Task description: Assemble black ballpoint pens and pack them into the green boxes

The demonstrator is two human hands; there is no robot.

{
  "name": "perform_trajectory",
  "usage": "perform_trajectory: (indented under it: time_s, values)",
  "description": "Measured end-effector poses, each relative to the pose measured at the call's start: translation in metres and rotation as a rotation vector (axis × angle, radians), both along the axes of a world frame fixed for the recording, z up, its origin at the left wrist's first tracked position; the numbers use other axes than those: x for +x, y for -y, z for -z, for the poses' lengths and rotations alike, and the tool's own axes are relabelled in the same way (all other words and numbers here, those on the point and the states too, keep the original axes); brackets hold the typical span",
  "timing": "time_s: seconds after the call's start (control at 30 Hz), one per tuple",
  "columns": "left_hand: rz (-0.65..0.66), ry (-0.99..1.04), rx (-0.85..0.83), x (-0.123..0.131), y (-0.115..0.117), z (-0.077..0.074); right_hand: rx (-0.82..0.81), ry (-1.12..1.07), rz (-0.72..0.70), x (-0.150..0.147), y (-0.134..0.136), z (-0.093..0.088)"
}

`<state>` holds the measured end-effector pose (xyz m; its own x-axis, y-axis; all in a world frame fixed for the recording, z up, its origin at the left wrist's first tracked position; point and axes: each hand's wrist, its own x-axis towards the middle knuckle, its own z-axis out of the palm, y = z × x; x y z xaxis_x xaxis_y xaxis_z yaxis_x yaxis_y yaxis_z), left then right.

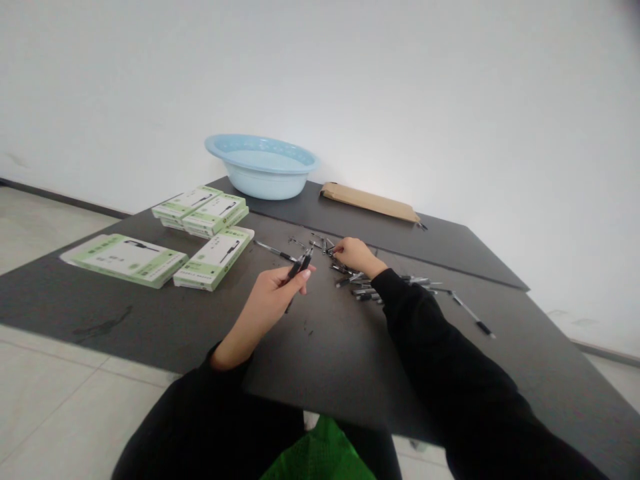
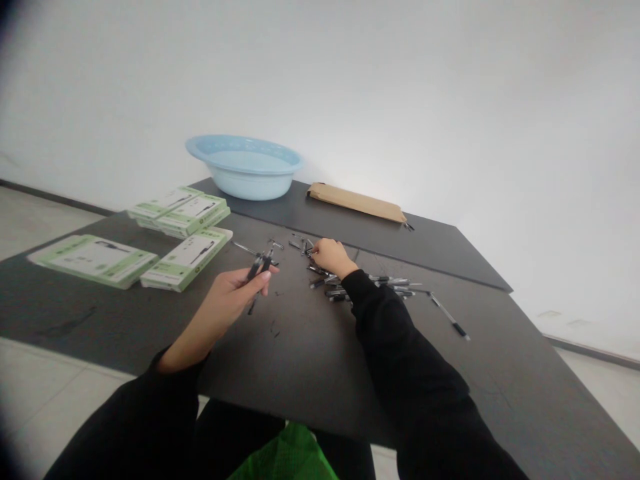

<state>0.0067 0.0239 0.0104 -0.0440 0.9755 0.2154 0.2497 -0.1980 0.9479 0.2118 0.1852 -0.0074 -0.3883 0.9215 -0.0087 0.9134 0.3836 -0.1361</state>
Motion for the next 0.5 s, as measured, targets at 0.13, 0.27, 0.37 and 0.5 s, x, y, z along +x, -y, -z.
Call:
perform_trajectory:
  time_s: [0.13, 0.27, 0.37, 0.5]
  values:
    - [0.013, -0.008, 0.006, -0.001, 0.000, -0.001, 0.018, 0.014, -0.002, -0.003, 0.005, -0.003]
    - [0.010, -0.021, 0.019, -0.001, 0.000, 0.000, 0.045, 0.036, -0.030, -0.007, 0.007, -0.003]
    - [0.009, -0.019, 0.032, -0.001, 0.000, 0.001, 0.040, 0.051, -0.066, -0.009, 0.008, -0.002]
    - [0.026, -0.015, 0.009, -0.001, 0.000, 0.001, 0.037, 0.083, -0.090, -0.014, 0.008, -0.002]
